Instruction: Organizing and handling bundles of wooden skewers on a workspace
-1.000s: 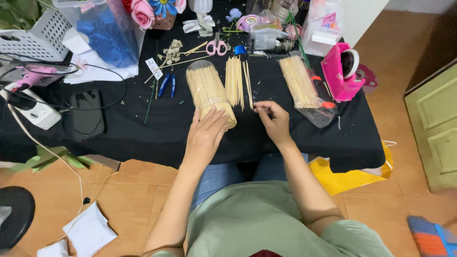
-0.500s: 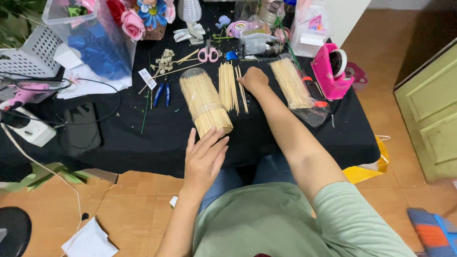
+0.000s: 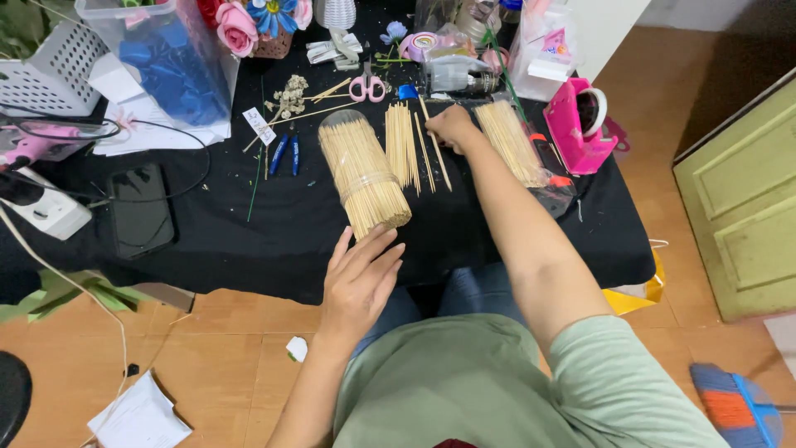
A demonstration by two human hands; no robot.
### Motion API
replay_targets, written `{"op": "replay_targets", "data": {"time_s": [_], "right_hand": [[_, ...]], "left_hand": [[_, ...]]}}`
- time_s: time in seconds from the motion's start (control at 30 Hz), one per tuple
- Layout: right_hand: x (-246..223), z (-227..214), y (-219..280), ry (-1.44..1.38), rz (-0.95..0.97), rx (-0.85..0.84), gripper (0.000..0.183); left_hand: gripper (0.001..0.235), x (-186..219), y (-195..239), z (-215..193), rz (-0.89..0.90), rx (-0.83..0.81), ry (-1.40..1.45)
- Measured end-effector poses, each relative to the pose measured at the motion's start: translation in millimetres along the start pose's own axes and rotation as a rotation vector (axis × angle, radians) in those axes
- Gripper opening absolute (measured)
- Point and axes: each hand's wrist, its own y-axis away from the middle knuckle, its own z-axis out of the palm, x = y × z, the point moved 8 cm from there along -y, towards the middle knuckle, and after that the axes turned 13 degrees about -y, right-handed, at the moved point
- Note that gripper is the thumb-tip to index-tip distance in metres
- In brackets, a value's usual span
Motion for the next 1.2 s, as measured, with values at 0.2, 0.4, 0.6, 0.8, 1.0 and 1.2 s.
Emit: {"op": "replay_targets", "data": {"time_s": [0.2,0.4,0.6,0.8,1.0,1.2], "right_hand": [[-101.3,-60.2,140.0,-0.631,-0.304,-0.030,0.048],[-87.8,-92.4,236.8,-0.615,-0.540,0.079,0.021],[-97.7,-89.9,279.6,-0.497,-0.648,0.090,0.029],[-195.3,-43.2,361.2,-0.166,-0.932,0.015,0.010],[-201.4,17.6,371.5,-0.108,-1.284,-0.088,0.009],[-196.5,35.2,349.7,-0.051,-1.262,-0.076,0.012]], "left_hand": [[0.017,-3.1,6.2,-10.9,-0.057,0.020,-0.007],[0.018,2.2,9.2,-3.2,-0.062,0.047,0.030],[0.018,2.9,13.8,5.0,-0.068,0.043,0.041],[0.019,17.1,1.6,-8.3,-0.010,0.173,0.062],[0.020,50.7,-5.3,-13.8,0.131,0.280,0.026],[0.019,44.1,-11.7,0.0,0.234,0.256,-0.123]]}}
